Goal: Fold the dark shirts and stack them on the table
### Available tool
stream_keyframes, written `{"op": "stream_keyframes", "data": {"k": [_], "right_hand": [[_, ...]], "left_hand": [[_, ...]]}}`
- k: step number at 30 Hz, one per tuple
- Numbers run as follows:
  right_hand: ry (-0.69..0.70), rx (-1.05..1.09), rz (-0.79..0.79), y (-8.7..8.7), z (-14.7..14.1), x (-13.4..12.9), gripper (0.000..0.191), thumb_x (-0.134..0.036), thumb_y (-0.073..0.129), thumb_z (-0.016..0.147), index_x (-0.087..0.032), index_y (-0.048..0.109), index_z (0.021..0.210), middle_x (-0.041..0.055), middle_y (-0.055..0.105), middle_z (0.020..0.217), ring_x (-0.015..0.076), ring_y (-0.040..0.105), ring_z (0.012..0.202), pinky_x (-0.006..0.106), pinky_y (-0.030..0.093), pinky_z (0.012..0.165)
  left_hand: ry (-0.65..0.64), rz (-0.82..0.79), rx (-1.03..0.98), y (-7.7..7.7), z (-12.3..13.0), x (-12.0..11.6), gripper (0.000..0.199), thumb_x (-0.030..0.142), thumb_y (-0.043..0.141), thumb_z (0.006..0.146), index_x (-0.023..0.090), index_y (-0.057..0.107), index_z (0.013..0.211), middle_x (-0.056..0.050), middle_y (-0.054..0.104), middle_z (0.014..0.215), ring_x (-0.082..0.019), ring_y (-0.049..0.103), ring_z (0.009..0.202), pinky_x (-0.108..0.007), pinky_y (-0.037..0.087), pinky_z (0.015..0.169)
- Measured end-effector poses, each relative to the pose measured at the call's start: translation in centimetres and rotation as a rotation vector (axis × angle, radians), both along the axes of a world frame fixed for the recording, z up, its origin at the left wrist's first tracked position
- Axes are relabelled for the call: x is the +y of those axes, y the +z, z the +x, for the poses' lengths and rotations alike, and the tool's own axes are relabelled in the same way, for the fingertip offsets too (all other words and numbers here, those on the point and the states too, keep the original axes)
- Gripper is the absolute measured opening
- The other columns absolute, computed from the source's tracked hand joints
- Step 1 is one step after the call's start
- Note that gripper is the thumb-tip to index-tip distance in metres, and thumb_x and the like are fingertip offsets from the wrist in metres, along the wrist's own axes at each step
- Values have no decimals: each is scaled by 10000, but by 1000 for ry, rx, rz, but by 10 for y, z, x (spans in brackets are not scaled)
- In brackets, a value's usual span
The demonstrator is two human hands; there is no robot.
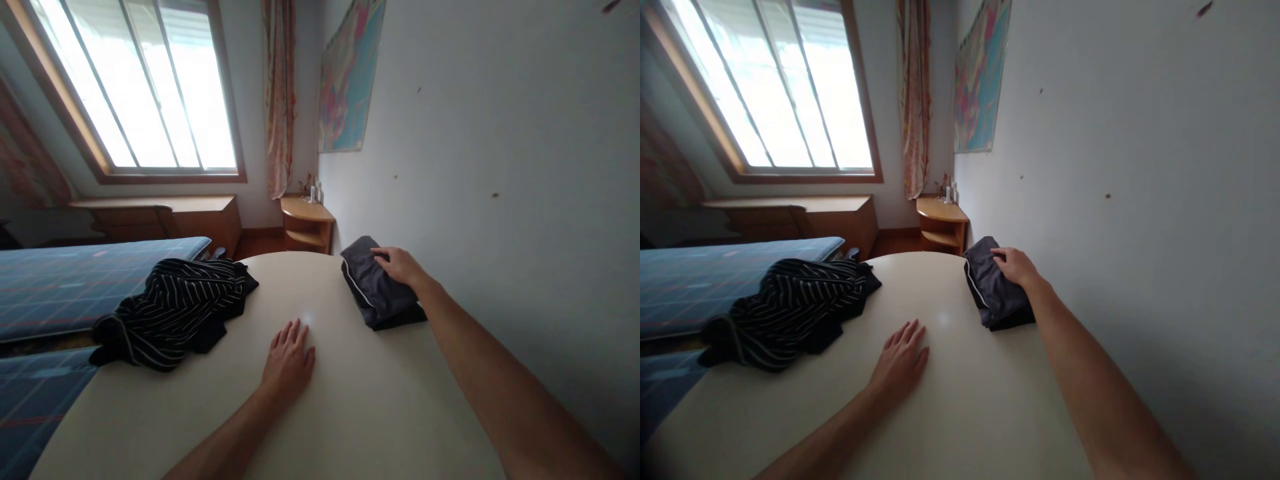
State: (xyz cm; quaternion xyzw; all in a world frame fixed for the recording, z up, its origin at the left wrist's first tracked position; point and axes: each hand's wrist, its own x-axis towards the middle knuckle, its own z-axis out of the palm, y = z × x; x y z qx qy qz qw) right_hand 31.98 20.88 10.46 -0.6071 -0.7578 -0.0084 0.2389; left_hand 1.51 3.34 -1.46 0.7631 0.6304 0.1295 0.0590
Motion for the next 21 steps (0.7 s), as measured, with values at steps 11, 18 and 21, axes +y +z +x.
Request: {"op": "stream_keyframes", "data": {"k": [11, 18, 21], "right_hand": [[-24, 166, -190, -80, 69, 22, 377, -271, 527, 913, -165, 686, 1238, 105, 667, 1287, 233, 608, 1204, 339, 446, 1042], [-227, -37, -146, -75, 51, 21, 348, -308, 491, 935, -198, 732, 1160, 127, 690, 1229, 264, 618, 1161, 378, 450, 1013], [-317, -37, -70, -76, 29, 15, 415, -434, 432, 963, -235, 713, 1195, 140, 638, 1304, 298, 586, 1191, 449, 431, 1022]], "left_hand": [[-3, 11, -13, -1, 0, 2, 515, 337, 435, 936, 193, 490, 1428, -86, 377, 1568, -271, 312, 1456, -448, 267, 1182], [2, 12, -2, -2, 0, 2, 520, 335, 436, 934, 181, 491, 1428, -83, 376, 1569, -276, 317, 1451, -452, 268, 1180], [-3, 34, -7, -4, -1, 2, 510, 347, 447, 932, 198, 502, 1417, -77, 389, 1562, -274, 326, 1447, -447, 274, 1177]]}}
